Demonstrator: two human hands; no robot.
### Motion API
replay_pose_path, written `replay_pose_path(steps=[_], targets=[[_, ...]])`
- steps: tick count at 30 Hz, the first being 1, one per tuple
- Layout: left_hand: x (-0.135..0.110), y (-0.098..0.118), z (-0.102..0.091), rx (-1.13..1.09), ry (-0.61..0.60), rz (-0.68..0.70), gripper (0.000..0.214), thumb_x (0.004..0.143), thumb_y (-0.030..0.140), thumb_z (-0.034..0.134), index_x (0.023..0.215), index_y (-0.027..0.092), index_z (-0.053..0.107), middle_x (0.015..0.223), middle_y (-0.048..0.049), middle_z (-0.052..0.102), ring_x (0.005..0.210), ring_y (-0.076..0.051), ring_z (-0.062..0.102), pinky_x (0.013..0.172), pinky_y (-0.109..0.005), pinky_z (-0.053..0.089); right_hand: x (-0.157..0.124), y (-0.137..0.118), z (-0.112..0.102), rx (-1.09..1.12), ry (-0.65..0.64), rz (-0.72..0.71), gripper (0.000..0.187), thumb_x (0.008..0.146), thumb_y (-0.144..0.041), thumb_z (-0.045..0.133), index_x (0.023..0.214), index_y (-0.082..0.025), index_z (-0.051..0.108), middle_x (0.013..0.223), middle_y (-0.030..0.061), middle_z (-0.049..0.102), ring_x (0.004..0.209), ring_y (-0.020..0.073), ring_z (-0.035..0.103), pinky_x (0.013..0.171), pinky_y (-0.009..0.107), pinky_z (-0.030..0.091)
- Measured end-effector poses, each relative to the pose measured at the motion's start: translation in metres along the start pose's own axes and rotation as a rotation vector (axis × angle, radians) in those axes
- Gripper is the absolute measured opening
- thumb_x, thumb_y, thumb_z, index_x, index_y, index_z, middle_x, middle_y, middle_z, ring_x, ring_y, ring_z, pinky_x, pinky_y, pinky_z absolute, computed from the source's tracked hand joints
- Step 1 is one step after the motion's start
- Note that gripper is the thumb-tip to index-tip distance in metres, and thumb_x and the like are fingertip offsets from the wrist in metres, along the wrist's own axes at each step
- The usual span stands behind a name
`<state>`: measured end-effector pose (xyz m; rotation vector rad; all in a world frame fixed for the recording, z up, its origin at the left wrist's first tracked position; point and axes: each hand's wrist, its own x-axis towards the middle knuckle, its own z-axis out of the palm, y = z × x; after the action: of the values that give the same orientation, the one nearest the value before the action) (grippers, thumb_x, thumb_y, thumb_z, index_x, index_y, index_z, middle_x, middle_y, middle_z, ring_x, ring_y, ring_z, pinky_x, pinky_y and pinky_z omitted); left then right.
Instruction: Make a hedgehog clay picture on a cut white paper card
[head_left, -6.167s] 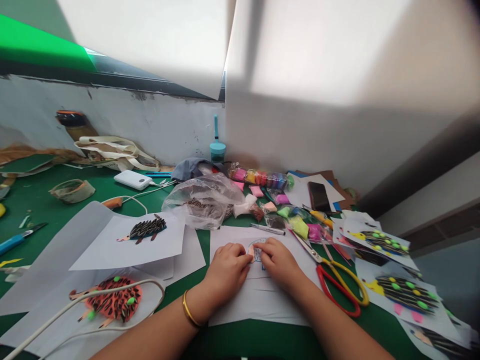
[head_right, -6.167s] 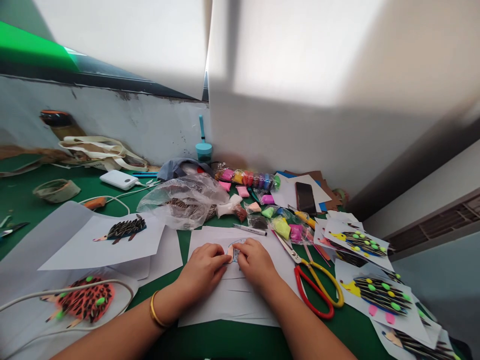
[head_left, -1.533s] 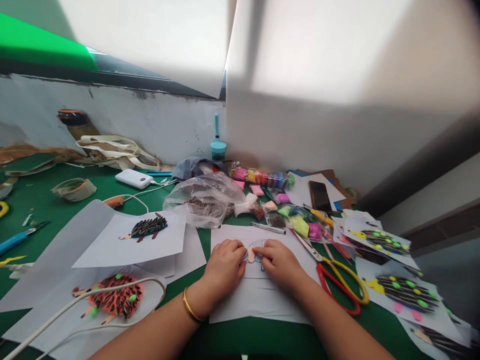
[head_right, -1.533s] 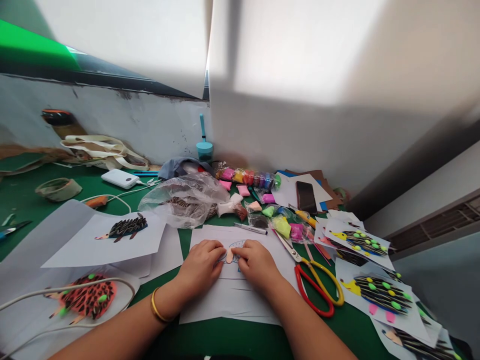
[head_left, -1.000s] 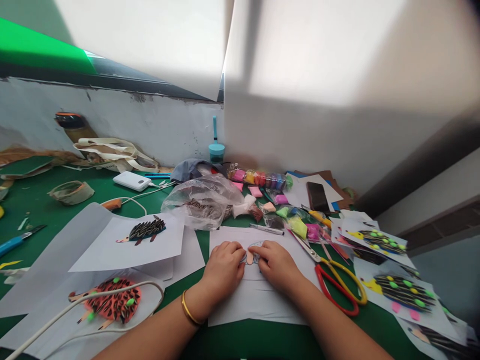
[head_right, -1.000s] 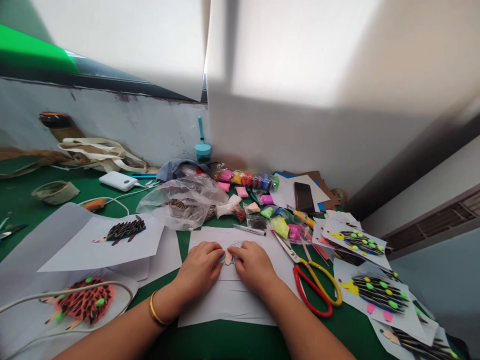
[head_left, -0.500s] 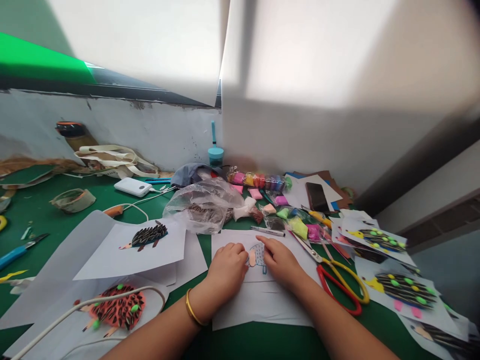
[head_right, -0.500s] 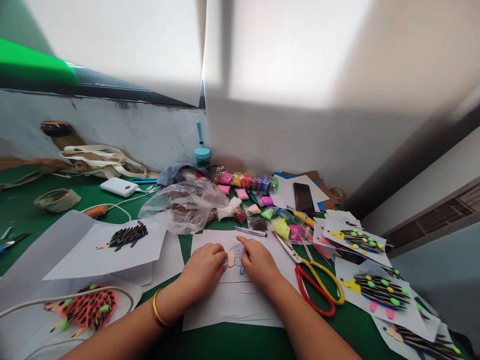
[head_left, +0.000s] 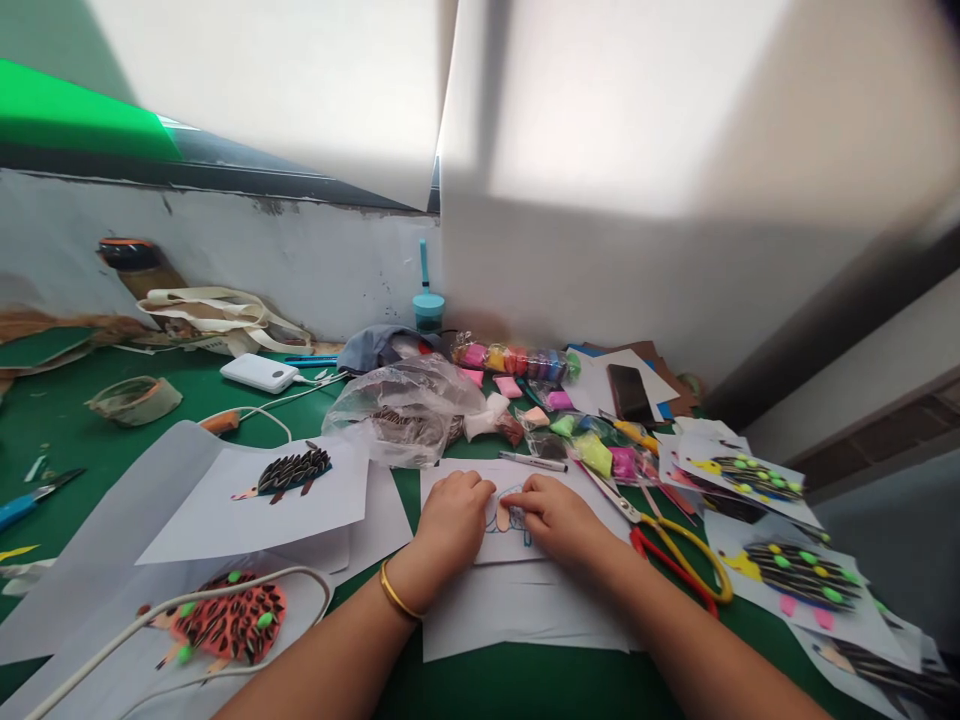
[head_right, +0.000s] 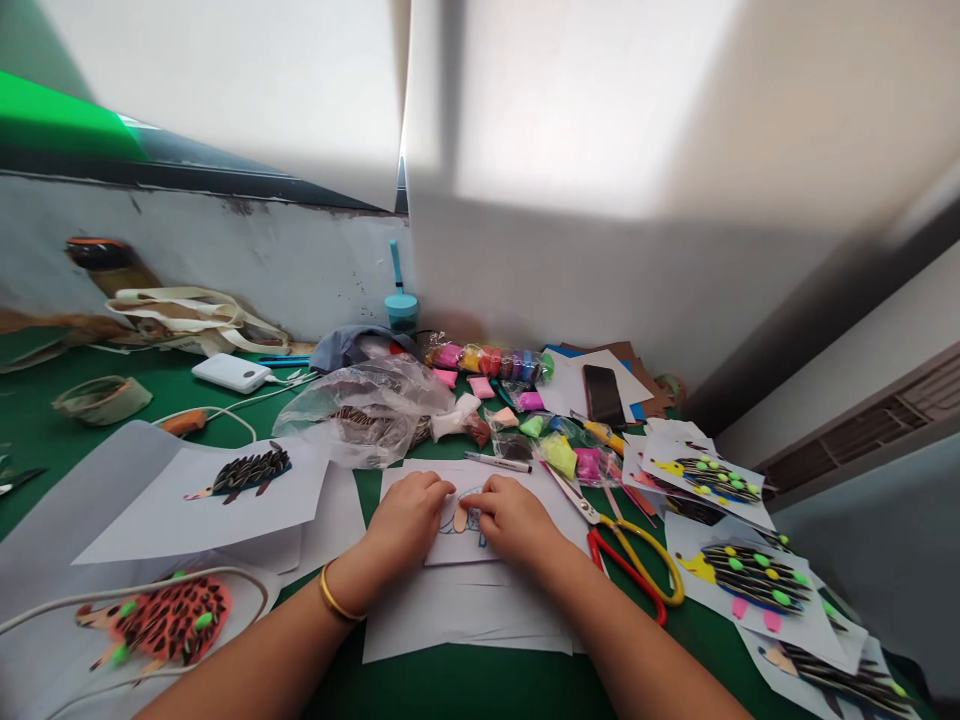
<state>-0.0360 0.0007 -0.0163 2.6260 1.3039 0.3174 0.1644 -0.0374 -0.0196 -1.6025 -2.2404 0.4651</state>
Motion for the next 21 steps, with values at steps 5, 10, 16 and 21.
replay_pose_path(steps=[5,10,16,21], targets=[[-0.002,0.000,0.001,-0.004,0.020,0.006,0.027,0.088,0.012,0.051,0.107,0.024,0.067,0.100,-0.0054,0.065,0.099,-0.024,0.057,0.086,-0.037,0.045,-0.001,0.001,0.009,0.004,0.040,0.024,0.045,0.082,-0.008,0.052,0.114,-0.031,0.073,0.094,0.0045,0.062,0.091,0.0193,0.059,0.082,0.030,0.045],[-0.004,0.000,0.001,-0.013,0.022,0.006,0.028,0.087,0.011,0.051,0.106,0.024,0.067,0.099,-0.0054,0.064,0.098,-0.023,0.056,0.086,-0.036,0.044,-0.002,0.003,0.012,0.090,0.082,0.065,0.046,0.082,-0.007,0.049,0.116,-0.028,0.073,0.095,0.0044,0.064,0.091,0.0187,0.060,0.083,0.030,0.046],[-0.005,0.000,0.001,-0.007,0.021,0.015,0.030,0.087,0.011,0.052,0.106,0.026,0.068,0.098,-0.0048,0.063,0.096,-0.023,0.055,0.084,-0.036,0.044,-0.001,0.002,0.012,0.073,0.076,0.057,0.046,0.081,-0.007,0.050,0.114,-0.027,0.074,0.091,0.0050,0.064,0.090,0.0202,0.060,0.083,0.032,0.046],[-0.006,0.000,0.001,-0.007,0.040,0.056,0.031,0.090,0.017,0.052,0.108,0.034,0.070,0.095,-0.0037,0.060,0.090,-0.022,0.053,0.081,-0.035,0.042,-0.004,0.009,0.014,0.213,0.156,0.063,0.044,0.082,-0.006,0.048,0.114,-0.022,0.073,0.092,0.0054,0.065,0.089,0.0186,0.061,0.084,0.031,0.048]])
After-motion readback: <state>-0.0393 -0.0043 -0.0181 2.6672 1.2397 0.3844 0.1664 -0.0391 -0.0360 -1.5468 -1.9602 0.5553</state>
